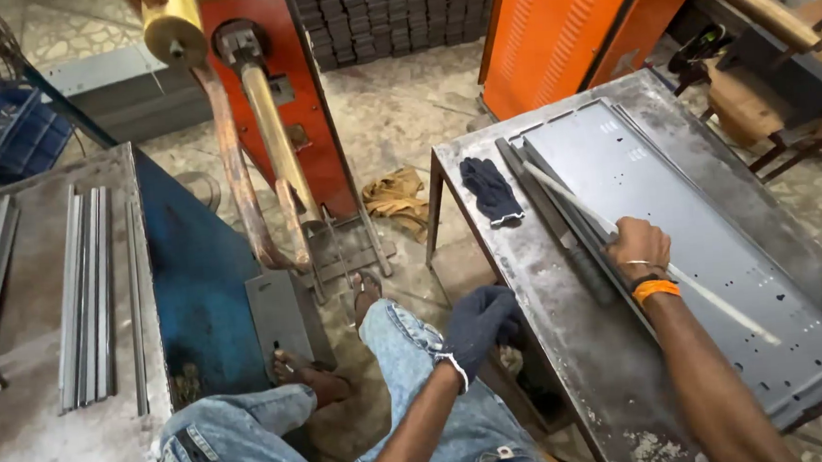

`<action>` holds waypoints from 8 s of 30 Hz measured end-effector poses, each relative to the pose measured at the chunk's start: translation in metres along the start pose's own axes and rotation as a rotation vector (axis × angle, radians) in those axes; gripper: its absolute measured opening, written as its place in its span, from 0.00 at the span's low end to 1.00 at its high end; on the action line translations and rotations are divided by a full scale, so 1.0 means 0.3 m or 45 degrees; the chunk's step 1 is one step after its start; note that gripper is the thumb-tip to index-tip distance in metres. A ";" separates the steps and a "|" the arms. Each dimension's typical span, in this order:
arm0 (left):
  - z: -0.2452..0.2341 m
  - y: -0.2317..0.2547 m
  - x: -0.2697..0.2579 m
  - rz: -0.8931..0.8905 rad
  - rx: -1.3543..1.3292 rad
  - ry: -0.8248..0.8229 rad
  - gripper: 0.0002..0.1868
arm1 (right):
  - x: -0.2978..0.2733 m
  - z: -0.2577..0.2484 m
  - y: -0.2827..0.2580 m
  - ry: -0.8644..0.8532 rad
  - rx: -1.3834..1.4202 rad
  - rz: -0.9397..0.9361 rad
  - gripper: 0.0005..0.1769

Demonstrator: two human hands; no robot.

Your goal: Spot welding metal rails onto large flat metal panels at an industrial workstation.

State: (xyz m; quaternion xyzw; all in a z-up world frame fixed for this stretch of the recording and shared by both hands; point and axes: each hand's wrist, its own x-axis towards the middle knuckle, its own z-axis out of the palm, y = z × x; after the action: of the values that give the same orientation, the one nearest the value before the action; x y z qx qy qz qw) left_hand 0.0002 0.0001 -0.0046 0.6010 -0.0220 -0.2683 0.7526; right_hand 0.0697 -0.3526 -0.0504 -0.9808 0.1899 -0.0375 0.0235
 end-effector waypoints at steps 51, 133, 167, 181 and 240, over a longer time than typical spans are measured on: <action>0.078 0.563 -0.857 1.437 1.660 0.762 0.08 | -0.303 -0.338 -0.651 0.234 1.548 -0.588 0.17; -1.811 -0.366 -0.801 0.036 -0.328 1.503 0.12 | -0.133 -0.739 -1.353 0.188 0.456 -1.193 0.15; -1.072 0.848 -0.770 1.080 2.305 1.222 0.06 | 0.104 -0.748 -1.561 -0.504 0.536 -1.510 0.18; -1.220 0.906 -0.763 0.752 1.957 1.398 0.10 | -0.021 -0.755 -1.432 -0.184 0.799 -1.623 0.15; -1.290 0.890 -0.635 0.399 2.094 0.931 0.08 | 0.223 -0.790 -1.016 -0.144 0.138 -1.125 0.23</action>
State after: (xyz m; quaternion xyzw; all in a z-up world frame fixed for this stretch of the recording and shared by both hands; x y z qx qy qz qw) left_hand 0.0758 0.4632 0.1882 0.9855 -0.0478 0.1443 0.0750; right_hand 0.2249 -0.1027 0.2083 -0.9657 -0.2510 0.0000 0.0668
